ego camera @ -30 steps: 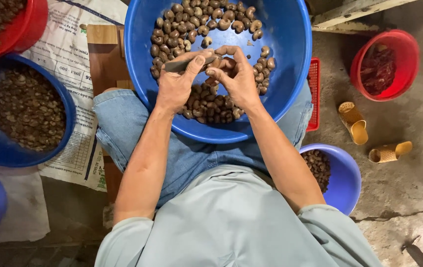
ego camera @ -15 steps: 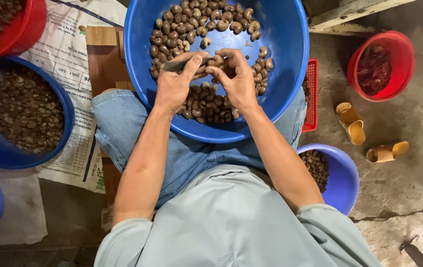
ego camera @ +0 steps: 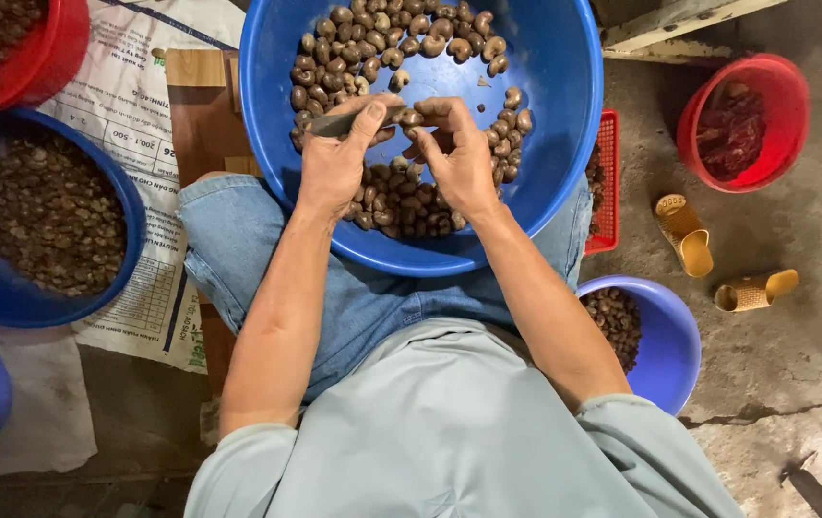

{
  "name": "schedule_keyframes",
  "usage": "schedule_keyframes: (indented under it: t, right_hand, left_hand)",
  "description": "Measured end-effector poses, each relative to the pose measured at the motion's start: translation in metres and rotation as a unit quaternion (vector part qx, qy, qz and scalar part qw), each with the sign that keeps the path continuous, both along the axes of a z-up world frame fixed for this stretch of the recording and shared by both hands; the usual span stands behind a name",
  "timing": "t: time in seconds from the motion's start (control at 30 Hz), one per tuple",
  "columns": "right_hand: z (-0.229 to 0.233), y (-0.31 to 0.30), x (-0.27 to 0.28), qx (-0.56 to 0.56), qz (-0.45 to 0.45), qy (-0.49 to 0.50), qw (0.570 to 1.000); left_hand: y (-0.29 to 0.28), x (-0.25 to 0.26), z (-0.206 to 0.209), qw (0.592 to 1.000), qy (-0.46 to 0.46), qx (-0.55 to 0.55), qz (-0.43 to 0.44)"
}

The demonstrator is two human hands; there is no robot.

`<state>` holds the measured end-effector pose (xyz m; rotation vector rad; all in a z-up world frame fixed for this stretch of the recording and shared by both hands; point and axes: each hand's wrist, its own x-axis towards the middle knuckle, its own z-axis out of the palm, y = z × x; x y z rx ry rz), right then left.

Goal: Manually peeling the outer layer of nuts using a small hand tool while sitting on the floor.

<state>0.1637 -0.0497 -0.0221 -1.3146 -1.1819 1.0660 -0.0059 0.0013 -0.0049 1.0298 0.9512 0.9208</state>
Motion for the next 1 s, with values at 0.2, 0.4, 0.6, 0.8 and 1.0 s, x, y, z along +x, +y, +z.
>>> schedule_keyframes:
  t: [0.2, 0.4, 0.6, 0.8, 1.0]
  right_hand:
    - [0.006, 0.002, 0.0, -0.014, -0.011, -0.003, 1.0]
    - [0.013, 0.006, 0.004, -0.067, -0.023, 0.072, 0.995]
    - [0.019, -0.001, 0.016, -0.042, -0.029, 0.086, 0.995]
    - [0.052, -0.071, 0.079, 0.035, -0.24, -0.105, 0.964]
    - [-0.03, -0.206, 0.182, -0.127, -0.367, -0.178, 0.904]
  left_hand:
    - [-0.001, 0.0, 0.003, 1.0, 0.001, 0.028, -0.005]
    - [-0.003, 0.003, -0.006, 0.992, -0.008, 0.119, -0.045]
    - [-0.006, 0.006, 0.002, 0.995, -0.043, 0.074, -0.049]
    - [-0.002, 0.003, -0.002, 0.997, 0.035, 0.07, -0.027]
    - [0.0, 0.002, -0.003, 0.995, 0.084, 0.04, 0.028]
